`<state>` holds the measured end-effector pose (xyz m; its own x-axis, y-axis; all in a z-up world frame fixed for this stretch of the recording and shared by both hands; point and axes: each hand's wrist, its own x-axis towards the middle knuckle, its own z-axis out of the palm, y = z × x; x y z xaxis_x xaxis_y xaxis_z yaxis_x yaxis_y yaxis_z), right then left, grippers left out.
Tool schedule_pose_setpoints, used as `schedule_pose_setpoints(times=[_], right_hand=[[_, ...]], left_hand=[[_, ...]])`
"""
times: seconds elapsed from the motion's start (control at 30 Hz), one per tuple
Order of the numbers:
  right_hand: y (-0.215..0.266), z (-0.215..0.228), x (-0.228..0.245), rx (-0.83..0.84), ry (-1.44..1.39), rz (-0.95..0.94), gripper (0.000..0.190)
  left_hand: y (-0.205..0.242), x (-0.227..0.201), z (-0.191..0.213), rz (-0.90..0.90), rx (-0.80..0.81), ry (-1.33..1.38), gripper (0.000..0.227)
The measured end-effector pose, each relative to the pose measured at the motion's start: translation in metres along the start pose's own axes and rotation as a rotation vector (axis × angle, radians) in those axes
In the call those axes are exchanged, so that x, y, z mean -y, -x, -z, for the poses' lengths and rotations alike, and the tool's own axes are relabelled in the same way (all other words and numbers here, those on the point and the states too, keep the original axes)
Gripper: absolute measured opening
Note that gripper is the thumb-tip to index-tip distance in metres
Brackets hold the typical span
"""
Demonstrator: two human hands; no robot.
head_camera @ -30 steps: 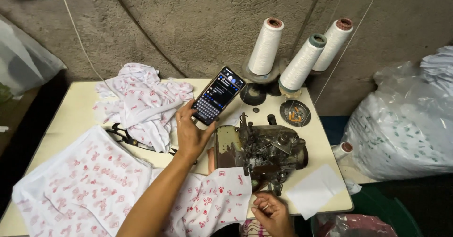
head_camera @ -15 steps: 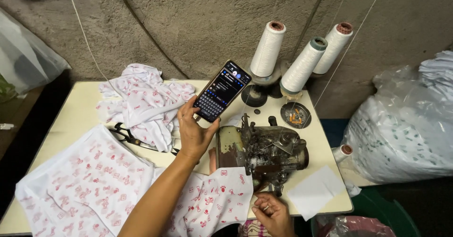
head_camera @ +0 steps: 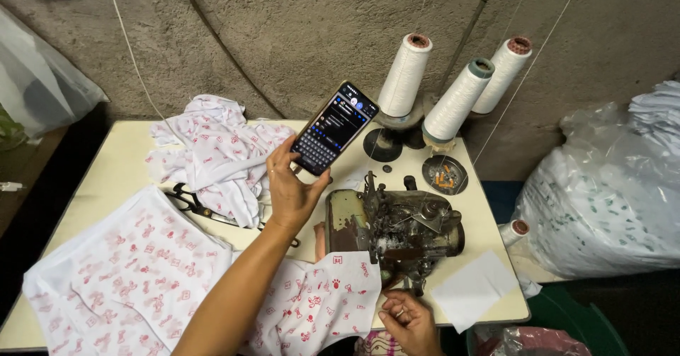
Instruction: Sewing small strips of patterned fabric together using an industrial sewing machine.
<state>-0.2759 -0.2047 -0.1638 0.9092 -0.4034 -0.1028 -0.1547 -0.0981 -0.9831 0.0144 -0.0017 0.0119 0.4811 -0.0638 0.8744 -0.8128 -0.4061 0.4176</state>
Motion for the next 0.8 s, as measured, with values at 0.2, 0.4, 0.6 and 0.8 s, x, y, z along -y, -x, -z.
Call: schedule_pose_setpoints(times=[0.2, 0.4, 0.6, 0.8], right_hand=[[-0.001, -0.001, 0.0, -0.011, 0.01, 0.002, 0.033], [0.0, -0.001, 0.0, -0.027, -0.035, -0.032, 0.031], [0.0, -0.001, 0.002, -0.032, -0.002, 0.018, 0.032], [0.001, -0.002, 0.004, -0.052, -0.029, -0.017, 0.031]], left_hand=[[-0.014, 0.01, -0.002, -0.064, 0.002, -0.012, 0.069], [-0.024, 0.003, 0.005, -0.093, -0.014, 0.016, 0.069], [-0.022, 0.005, 0.004, -0.081, -0.02, 0.003, 0.071], [-0.025, 0.004, 0.005, -0.076, -0.029, 0.004, 0.07]])
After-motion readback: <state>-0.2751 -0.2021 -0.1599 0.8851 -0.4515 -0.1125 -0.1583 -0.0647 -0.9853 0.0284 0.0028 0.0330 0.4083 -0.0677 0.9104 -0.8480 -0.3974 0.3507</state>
